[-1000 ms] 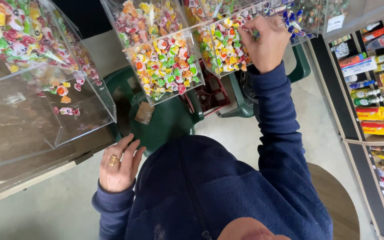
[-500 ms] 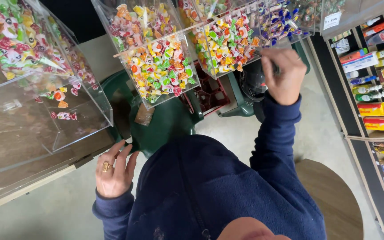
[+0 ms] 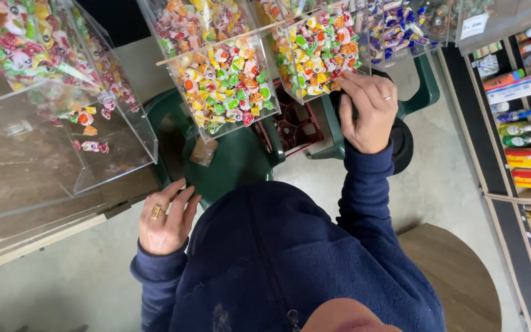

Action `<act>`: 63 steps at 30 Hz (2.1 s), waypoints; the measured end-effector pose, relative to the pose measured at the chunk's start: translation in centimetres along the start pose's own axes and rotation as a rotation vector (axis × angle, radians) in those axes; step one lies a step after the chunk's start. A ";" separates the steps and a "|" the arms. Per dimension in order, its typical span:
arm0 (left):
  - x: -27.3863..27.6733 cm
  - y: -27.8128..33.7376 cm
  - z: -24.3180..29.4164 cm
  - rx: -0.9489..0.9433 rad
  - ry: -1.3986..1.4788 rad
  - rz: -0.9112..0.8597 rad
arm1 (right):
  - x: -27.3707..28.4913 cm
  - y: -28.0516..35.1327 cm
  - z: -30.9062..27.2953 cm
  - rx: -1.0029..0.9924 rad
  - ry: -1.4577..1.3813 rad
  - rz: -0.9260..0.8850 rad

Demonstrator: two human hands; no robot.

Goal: Picking and inspecting various small hard candies from clear plastic bins.

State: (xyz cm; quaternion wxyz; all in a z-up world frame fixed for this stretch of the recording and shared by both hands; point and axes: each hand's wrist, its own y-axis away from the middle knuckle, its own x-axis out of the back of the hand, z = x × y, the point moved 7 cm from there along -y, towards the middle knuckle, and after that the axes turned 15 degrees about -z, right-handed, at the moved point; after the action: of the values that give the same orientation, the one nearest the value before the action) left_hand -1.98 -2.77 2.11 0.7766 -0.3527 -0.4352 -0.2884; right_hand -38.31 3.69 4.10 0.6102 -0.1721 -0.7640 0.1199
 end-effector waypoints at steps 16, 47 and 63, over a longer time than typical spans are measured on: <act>2.8 1.5 -2.9 0.038 -0.054 0.071 | -4.6 -2.7 -2.9 0.061 -0.094 -0.235; 7.7 -2.1 3.4 -0.160 -0.200 0.011 | -5.5 2.7 -13.5 0.251 -0.684 -0.090; 1.8 1.8 0.2 -0.083 0.111 0.042 | -5.4 -6.2 -10.7 0.126 -0.550 0.050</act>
State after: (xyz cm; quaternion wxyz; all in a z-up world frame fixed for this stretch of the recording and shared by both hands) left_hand 0.10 -1.83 3.27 0.7900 -0.3770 -0.3718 -0.3090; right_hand -27.58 -4.44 4.18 0.3862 -0.1135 -0.8875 0.2243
